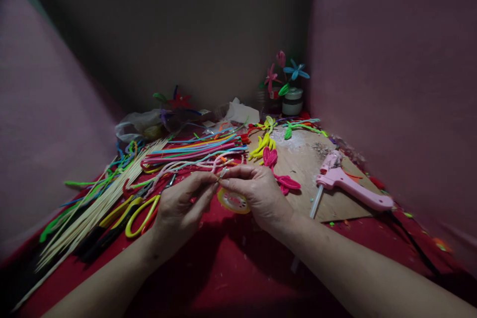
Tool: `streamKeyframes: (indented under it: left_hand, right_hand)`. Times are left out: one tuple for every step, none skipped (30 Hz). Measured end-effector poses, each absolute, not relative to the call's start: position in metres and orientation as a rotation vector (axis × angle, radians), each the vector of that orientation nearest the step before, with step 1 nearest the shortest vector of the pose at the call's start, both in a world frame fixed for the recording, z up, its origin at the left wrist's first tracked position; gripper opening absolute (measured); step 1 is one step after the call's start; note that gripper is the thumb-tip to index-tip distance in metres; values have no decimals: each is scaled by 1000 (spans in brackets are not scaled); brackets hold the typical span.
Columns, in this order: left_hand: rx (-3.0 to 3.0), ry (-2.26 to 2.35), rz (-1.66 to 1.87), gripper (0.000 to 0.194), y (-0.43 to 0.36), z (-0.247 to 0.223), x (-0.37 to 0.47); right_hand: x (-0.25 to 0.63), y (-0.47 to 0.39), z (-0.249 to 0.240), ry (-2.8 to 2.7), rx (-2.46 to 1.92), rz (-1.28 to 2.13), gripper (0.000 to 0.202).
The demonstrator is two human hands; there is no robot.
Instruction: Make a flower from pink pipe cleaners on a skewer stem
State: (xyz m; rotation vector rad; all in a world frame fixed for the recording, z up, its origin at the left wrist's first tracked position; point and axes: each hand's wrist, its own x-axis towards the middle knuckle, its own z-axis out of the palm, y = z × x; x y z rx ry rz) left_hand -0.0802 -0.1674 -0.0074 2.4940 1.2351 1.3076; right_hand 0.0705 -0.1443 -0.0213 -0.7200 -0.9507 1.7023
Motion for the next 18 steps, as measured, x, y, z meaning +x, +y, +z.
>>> streamKeyframes:
  left_hand:
    - [2474, 1238, 1300, 9, -167, -8, -81]
    - [2456, 1240, 1291, 9, -168, -8, -81]
    - [2436, 1243, 1283, 9, -168, -8, -81]
    - [2413, 1249, 1277, 9, -168, -8, -81]
    - [2387, 1259, 1273, 8, -168, -8, -81]
    - [2359, 1271, 1265, 8, -169, -8, -81]
    - [2329, 1283, 1255, 7, -169, -7, -81]
    - [2294, 1293, 1247, 7, -170, -7, -81]
    - [2256, 1299, 1235, 7, -170, -6, -81]
    - [2212, 1301, 1221, 7, -171, -6, -80]
    - [2162, 1298, 1206, 8, -171, -5, -80]
    - [2109, 1291, 1191, 8, -172, -4, -80]
    - [2056, 1282, 1177, 9, -172, -3, -79]
    - [2009, 1274, 1165, 9, -172, -2, -79]
    - [1971, 1269, 1157, 10, -172, -2, -78]
    - [1943, 1270, 1155, 10, -172, -1, -78]
    - [1928, 1275, 1156, 10, -172, -1, -78]
    - [1922, 1279, 1159, 10, -172, -1, -78]
  right_hand:
    - [71, -144, -21, -961, -724, 1696, 15]
    - [71, -143, -22, -969, -727, 1692, 14]
    - [71, -143, -21, -978, -732, 1685, 13]
    - [72, -142, -21, -992, -732, 1674, 12]
    - [72, -142, -21, -1009, -725, 1660, 12]
    - [72, -142, -21, -1027, -717, 1646, 11]
    - [72, -142, -20, -1048, -708, 1628, 10]
    - [73, -142, -20, -1074, -699, 1609, 8]
    - [73, -142, -19, -1102, -688, 1590, 7]
    - [74, -142, -19, -1131, -678, 1571, 6]
    - [74, -142, -18, -1163, -671, 1546, 6]
    - [74, -142, -18, -1201, -666, 1514, 5]
    - [75, -142, -17, -1243, -667, 1480, 5]
    - [75, -142, -16, -1283, -676, 1446, 4]
    - [75, -141, -15, -1321, -689, 1414, 4]
    - [75, -141, -15, -1354, -700, 1391, 4]
    - [75, -141, -15, -1377, -708, 1378, 5]
    - [75, -141, -15, -1386, -713, 1378, 5]
